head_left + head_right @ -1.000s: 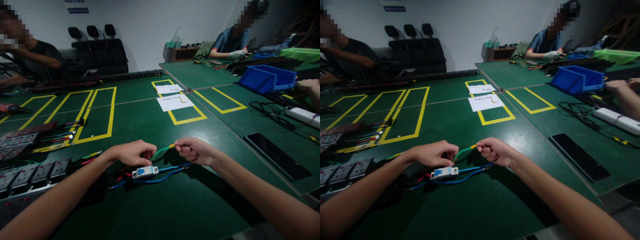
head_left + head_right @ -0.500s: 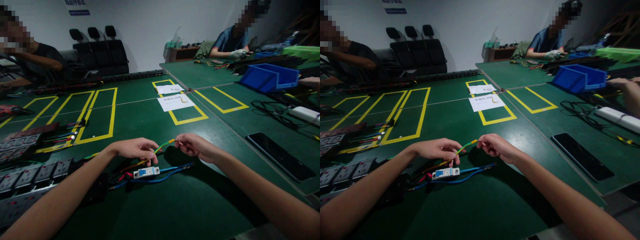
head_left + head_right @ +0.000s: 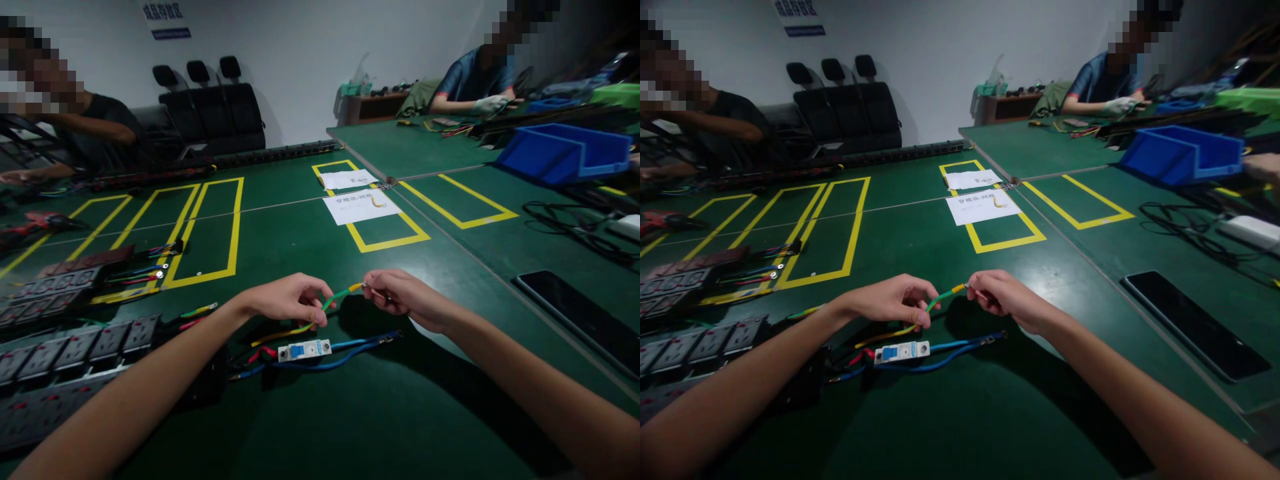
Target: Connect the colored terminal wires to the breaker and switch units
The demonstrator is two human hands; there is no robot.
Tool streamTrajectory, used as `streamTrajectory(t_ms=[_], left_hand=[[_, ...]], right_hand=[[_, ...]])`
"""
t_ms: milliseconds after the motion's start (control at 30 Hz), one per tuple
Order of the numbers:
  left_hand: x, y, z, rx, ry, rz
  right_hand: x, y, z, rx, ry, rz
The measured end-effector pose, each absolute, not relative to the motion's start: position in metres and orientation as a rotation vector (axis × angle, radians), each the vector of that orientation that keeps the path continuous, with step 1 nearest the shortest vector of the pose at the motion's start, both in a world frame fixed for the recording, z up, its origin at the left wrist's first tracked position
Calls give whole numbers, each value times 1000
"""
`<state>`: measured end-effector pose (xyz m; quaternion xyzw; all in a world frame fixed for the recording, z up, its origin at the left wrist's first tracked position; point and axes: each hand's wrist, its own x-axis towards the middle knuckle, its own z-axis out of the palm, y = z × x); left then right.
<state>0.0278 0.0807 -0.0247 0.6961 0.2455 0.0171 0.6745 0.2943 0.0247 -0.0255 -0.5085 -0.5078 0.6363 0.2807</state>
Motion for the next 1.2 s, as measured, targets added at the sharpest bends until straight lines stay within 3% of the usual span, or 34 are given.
streamTrajectory(t_ms=[333,700,933,1200], left_hand=[[33,78,-32,1708,509,51],[35,75,-29,1970,452,102],[36,76,-33,1921,438,89],[31,77,-35,1605,482,39]], right_hand=[[290,23,-31,-1291,-1875,1005],[284,17,-32,-1114,-1997,647],[285,14,-26,-1103,-2020,656],[283,22,-29,-1433,-1783,1040]])
